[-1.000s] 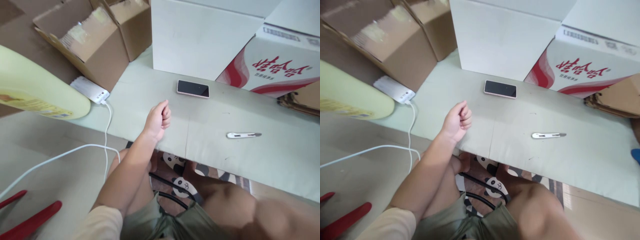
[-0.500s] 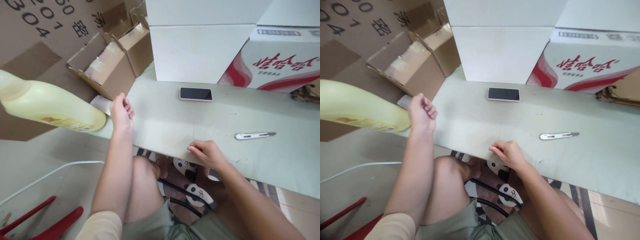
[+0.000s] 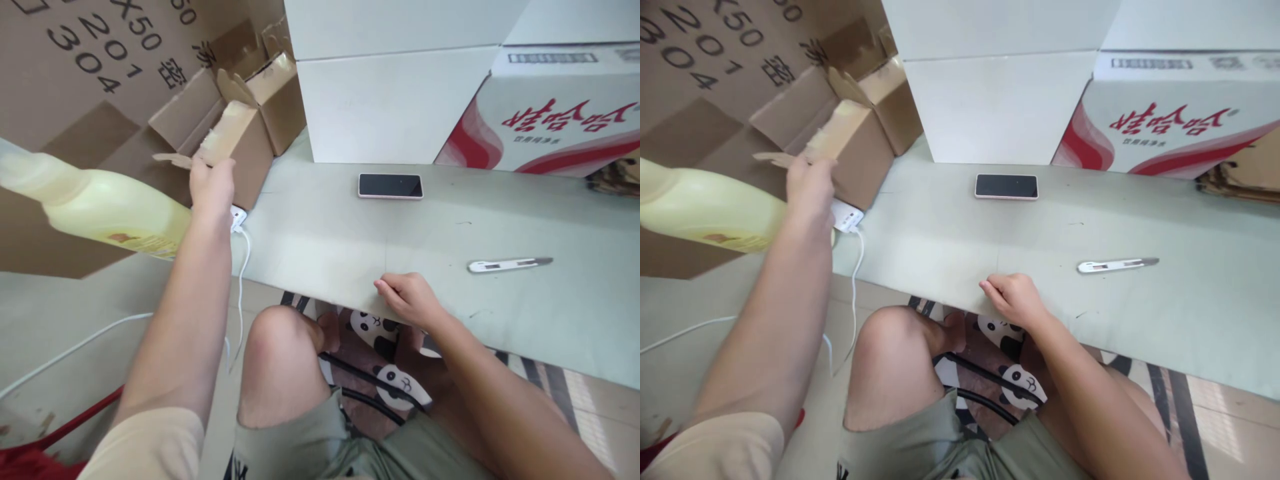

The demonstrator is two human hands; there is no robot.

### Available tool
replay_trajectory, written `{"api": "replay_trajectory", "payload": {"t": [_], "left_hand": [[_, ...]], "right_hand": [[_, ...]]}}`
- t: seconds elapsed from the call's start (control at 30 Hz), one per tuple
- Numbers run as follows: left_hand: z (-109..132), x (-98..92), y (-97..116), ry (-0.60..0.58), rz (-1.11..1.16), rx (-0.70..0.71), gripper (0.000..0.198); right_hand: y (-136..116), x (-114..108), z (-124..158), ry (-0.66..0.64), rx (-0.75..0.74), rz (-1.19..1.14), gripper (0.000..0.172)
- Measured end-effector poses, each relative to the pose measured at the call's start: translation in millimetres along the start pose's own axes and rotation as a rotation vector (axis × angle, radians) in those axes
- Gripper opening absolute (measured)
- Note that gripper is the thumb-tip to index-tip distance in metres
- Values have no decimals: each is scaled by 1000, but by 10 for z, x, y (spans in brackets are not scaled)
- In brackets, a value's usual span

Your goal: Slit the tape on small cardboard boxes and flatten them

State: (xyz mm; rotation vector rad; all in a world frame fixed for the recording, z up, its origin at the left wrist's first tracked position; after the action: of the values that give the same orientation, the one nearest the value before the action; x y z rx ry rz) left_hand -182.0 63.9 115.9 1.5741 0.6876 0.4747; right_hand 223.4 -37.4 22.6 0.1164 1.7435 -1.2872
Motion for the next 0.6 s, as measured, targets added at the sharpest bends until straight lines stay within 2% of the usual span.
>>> {"api": "replay_trajectory", "payload": {"t": [0.03, 0.07, 0.17, 0.23, 0.3, 0.37, 0.43, 0.47, 0.5, 0.53, 0.6], "left_hand": [[158, 54, 94, 75, 54, -104, 25], [330, 119, 212, 97, 148, -151, 18], [907, 296, 529, 8, 410, -259, 6], [1383, 372, 651, -83, 455, -262, 12], [1970, 418, 669, -135, 437, -259, 20], [2626, 455, 614, -239, 313, -287, 42], [3223, 467, 544, -420, 133, -297, 65], [3439, 448, 519, -492, 75, -268, 74], [3573, 413, 514, -530, 61, -180, 76], [3614, 359, 513, -512, 79, -83, 70], [3458, 245, 535, -407, 201, 230, 48]], "right_hand": [[-5, -7, -2, 3, -1, 3, 45], [-11, -13, -4, 5, -1, 6, 45], [-42, -40, 5, 26, -19, 8, 45], [-59, -69, 19, 77, -42, -11, 41], [-51, -120, 37, 211, -69, -71, 28], [-6, -190, 65, 416, -112, -184, 19], [66, -255, 104, 608, -171, -313, 35], [105, -281, 125, 677, -198, -362, 43], [140, -304, 146, 725, -220, -396, 50], [166, -324, 166, 758, -239, -414, 55], [186, -354, 199, 776, -270, -406, 63]]}}
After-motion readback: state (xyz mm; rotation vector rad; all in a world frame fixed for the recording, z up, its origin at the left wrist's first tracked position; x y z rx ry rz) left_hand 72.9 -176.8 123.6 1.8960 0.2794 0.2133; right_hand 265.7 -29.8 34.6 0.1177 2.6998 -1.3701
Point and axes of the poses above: each hand's wrist, its own z-axis away from the middle knuckle, its own x-axis out of the palm, y = z × x, the point moved 3 cm from there along -z, towards the middle knuckle, and after that the axes turned 5 degrees about -x, right-handed, at the moved point
